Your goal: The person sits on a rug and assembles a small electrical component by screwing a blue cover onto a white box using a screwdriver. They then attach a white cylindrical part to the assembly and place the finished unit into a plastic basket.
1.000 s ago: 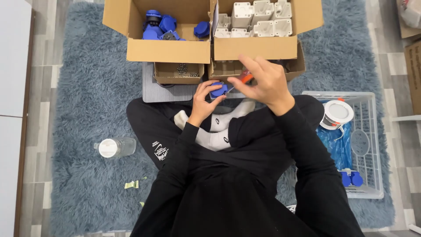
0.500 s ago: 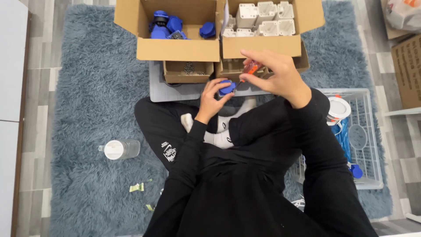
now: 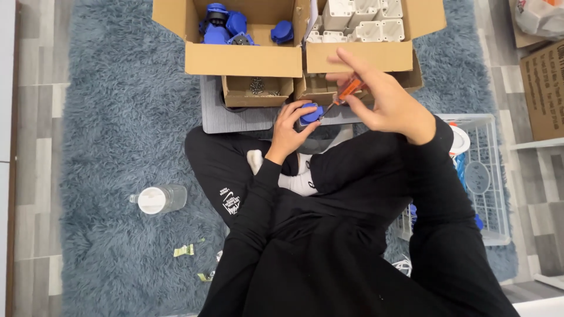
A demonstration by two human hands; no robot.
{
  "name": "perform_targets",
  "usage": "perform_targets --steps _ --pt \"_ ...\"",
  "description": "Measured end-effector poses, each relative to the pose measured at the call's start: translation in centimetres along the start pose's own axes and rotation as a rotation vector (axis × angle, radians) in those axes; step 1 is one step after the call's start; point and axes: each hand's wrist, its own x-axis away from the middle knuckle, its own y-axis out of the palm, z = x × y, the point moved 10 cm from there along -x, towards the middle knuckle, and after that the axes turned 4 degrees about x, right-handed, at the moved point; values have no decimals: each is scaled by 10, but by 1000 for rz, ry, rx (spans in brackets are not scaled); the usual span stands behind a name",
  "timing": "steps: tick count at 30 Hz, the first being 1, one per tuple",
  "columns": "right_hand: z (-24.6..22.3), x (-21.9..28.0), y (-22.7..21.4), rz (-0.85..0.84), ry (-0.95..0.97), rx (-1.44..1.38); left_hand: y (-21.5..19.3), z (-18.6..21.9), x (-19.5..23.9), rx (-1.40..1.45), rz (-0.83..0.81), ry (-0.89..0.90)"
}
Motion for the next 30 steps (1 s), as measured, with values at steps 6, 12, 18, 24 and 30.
perform_targets --steps 6,12,18,24,30 --pt "-14 0 -16 154 -137 108 5 -13 4 55 15 91" --pt "15 11 -17 462 -218 424 6 -11 3 56 19 94" --pt "23 19 -8 554 -273 619 8 -11 2 73 1 71" --pt "20 6 -7 26 -109 -280 10 -12 2 82 -23 62" --pt "9 12 -19 253 -215 112 10 -14 4 104 -18 79"
